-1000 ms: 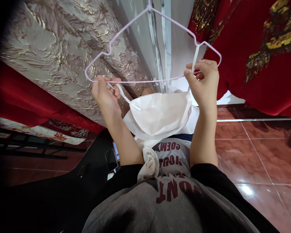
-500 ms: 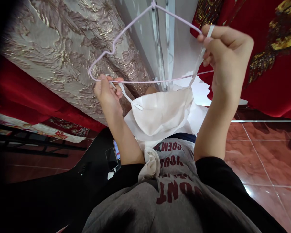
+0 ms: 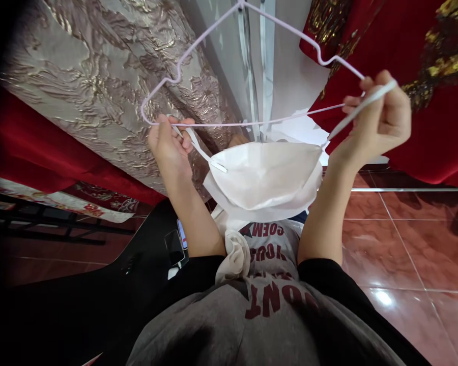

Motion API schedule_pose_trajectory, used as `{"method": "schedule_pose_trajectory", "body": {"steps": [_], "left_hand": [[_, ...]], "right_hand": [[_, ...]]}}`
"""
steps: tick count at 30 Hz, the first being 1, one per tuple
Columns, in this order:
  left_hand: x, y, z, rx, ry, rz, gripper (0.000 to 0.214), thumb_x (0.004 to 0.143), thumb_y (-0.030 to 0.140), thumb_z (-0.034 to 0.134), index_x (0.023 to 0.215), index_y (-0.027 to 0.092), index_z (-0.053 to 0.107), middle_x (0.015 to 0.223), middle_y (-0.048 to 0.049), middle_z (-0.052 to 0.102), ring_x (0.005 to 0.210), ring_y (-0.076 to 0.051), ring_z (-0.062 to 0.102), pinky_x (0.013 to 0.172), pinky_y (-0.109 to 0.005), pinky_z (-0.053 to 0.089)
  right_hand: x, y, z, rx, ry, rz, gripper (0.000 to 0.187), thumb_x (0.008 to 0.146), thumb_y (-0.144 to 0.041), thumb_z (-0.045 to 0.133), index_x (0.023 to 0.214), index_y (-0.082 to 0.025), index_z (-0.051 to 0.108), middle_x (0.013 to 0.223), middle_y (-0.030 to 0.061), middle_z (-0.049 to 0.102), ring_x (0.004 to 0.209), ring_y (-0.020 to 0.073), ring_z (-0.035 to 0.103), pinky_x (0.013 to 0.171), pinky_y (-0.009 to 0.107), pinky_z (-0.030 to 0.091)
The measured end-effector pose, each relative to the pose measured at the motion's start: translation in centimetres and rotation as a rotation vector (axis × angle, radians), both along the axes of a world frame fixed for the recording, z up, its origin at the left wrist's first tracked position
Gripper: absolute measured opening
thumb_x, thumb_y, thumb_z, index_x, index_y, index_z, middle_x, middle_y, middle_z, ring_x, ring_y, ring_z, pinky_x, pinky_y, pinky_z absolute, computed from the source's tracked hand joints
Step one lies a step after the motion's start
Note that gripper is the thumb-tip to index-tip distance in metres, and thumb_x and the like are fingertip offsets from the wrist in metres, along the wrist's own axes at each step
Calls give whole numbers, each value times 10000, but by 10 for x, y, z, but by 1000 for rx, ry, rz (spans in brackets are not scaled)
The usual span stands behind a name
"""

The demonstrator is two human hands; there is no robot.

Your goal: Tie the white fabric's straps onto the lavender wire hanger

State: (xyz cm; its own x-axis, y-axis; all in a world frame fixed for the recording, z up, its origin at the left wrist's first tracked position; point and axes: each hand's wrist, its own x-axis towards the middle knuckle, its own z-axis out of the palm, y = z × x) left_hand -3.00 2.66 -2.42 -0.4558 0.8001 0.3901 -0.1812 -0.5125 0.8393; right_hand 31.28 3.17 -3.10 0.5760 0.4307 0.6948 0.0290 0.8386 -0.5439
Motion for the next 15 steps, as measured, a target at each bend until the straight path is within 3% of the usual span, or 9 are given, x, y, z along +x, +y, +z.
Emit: {"method": "schedule_pose_trajectory", "body": {"steps": [1, 2, 5, 7, 9, 11, 13, 15], "left_hand": [[1, -2, 1, -2, -8, -3, 439, 1093, 614, 722, 839, 266, 638, 848, -67, 777, 535, -160, 478, 557, -355, 320], [3, -4, 3, -4, -16, -6, 428, 1094, 581, 737, 829, 259, 640, 852, -67, 780, 525, -149, 450, 545, -345, 314], [7, -12, 10, -27, -50, -6, 364, 1104, 453, 750, 824, 242, 651, 883, -70, 798, 517, -131, 430, 522, -312, 324], [8, -17, 14, -53, -90, 7, 294, 1135, 350, 674, 868, 228, 670, 908, -81, 814, 547, -133, 494, 526, -284, 358], [6, -20, 16, -39, -147, 65, 239, 1137, 264, 559, 955, 203, 701, 979, -103, 836, 637, -146, 604, 538, -257, 401], [0, -19, 14, 57, -175, 191, 235, 1080, 195, 493, 1052, 183, 726, 1118, -117, 846, 805, -172, 710, 578, -242, 458], [-11, -16, 10, 191, -147, 326, 232, 982, 138, 549, 1089, 200, 746, 1228, -89, 838, 967, -190, 754, 674, -244, 535], [-21, -11, 7, 318, -60, 371, 212, 924, 112, 667, 1067, 224, 777, 1237, -56, 837, 1090, -206, 765, 868, -281, 612]], "right_hand": [[-17, -2, 7, 146, -10, -53, 187, 927, -450, 899, 1042, -305, 869, 944, -43, 832, 769, 109, 770, 703, 261, 609], [-33, -3, 14, 130, -105, -21, 150, 911, -417, 921, 975, -289, 878, 881, -25, 836, 759, 129, 772, 727, 289, 634], [-62, -5, 23, -156, -514, 149, 135, 875, -386, 938, 952, -282, 899, 984, 41, 882, 951, 236, 838, 929, 421, 696], [-65, -7, 22, -296, -642, 166, 160, 865, -421, 931, 959, -299, 887, 1080, 41, 889, 1081, 288, 841, 1085, 513, 674], [-61, -9, 19, -372, -679, 133, 151, 900, -450, 890, 975, -322, 860, 1134, 26, 882, 1163, 305, 821, 1196, 571, 620], [-55, -11, 18, -407, -674, 100, 127, 932, -452, 858, 999, -346, 841, 1134, 29, 875, 1179, 311, 804, 1207, 588, 609], [-51, -12, 20, -428, -669, 72, 124, 933, -453, 853, 1021, -368, 833, 1103, 28, 871, 1170, 311, 792, 1168, 573, 629], [-50, -13, 22, -429, -660, 59, 138, 923, -465, 853, 1015, -364, 833, 1072, 26, 868, 1149, 306, 789, 1140, 557, 639]]}}
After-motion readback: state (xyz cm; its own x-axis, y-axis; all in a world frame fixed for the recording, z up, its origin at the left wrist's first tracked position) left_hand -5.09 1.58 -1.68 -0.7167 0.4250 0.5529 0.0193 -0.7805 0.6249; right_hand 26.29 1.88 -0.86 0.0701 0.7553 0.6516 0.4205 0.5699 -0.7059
